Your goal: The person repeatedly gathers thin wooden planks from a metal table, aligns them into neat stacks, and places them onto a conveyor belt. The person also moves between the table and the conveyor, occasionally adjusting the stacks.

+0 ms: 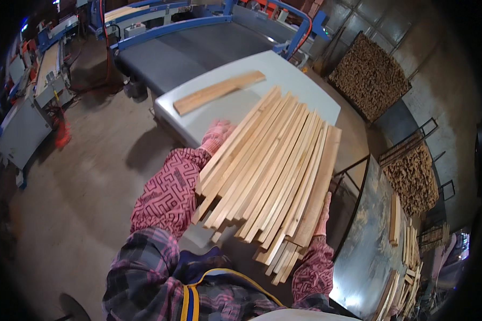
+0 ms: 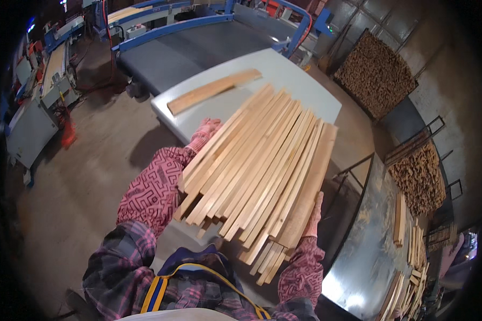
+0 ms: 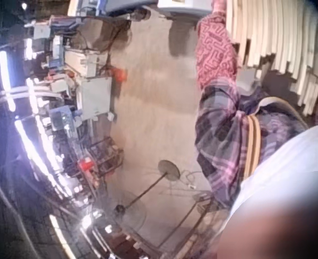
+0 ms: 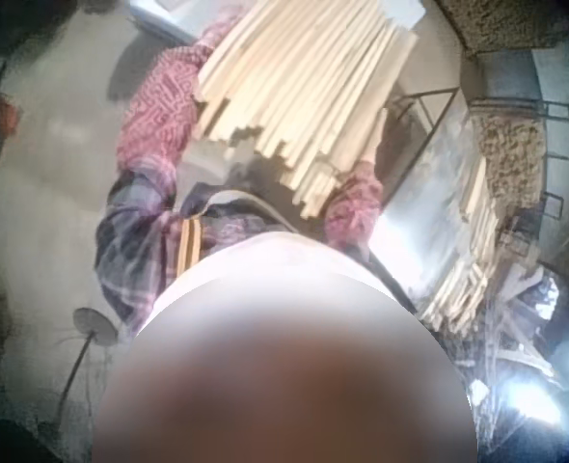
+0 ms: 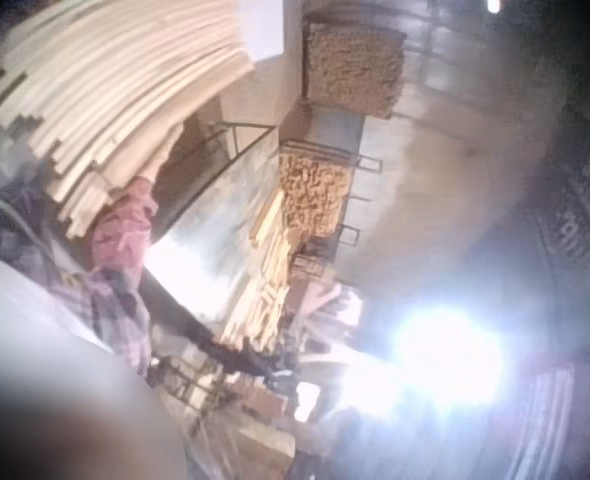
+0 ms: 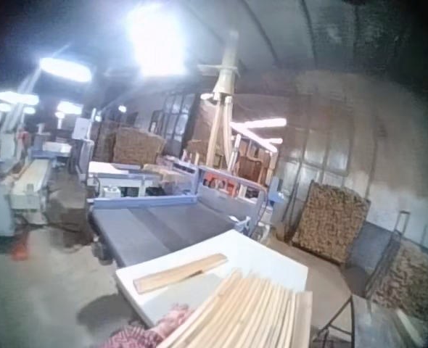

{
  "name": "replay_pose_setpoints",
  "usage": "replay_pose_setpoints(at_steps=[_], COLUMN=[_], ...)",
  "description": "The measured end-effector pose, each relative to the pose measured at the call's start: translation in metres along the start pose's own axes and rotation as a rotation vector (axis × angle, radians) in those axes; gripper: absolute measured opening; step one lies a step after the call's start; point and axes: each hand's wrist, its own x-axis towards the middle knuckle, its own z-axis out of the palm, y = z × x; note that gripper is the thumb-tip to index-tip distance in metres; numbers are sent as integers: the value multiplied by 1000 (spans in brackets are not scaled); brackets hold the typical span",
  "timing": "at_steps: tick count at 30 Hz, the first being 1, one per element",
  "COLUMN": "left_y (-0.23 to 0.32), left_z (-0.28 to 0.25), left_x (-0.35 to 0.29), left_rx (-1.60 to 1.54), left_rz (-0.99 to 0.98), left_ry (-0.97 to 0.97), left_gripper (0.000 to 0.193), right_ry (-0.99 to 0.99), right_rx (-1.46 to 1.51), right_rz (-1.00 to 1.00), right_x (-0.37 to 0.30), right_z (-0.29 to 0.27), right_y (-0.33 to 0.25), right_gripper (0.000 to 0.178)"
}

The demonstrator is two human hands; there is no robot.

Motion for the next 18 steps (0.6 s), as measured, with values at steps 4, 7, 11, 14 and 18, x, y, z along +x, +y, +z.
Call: replay_pose_setpoints(at_steps=[4,7,11,14,18], left_y=[5,32,58,84,43], left_z=[47,94,94,153,186], left_x=[19,74,309,327,291], left_rx=[849,1178,1017,711,-78], left_rz=[248,240,22,-18,-204], left_ry=[186,260,-208,-497,-635], left_gripper=[52,66,74,63,80], right_ry=[-77,56,-89,166,138], right_rx=[195,212,224,134,349], right_rz=[-44,-220,-202,-393,-172], right_x=[27,105,269,298,306], right_z=[-31,-76,-32,-134,-137], right_y=[4,14,-53,-94,-95], right_gripper=[72,69,65,59,54])
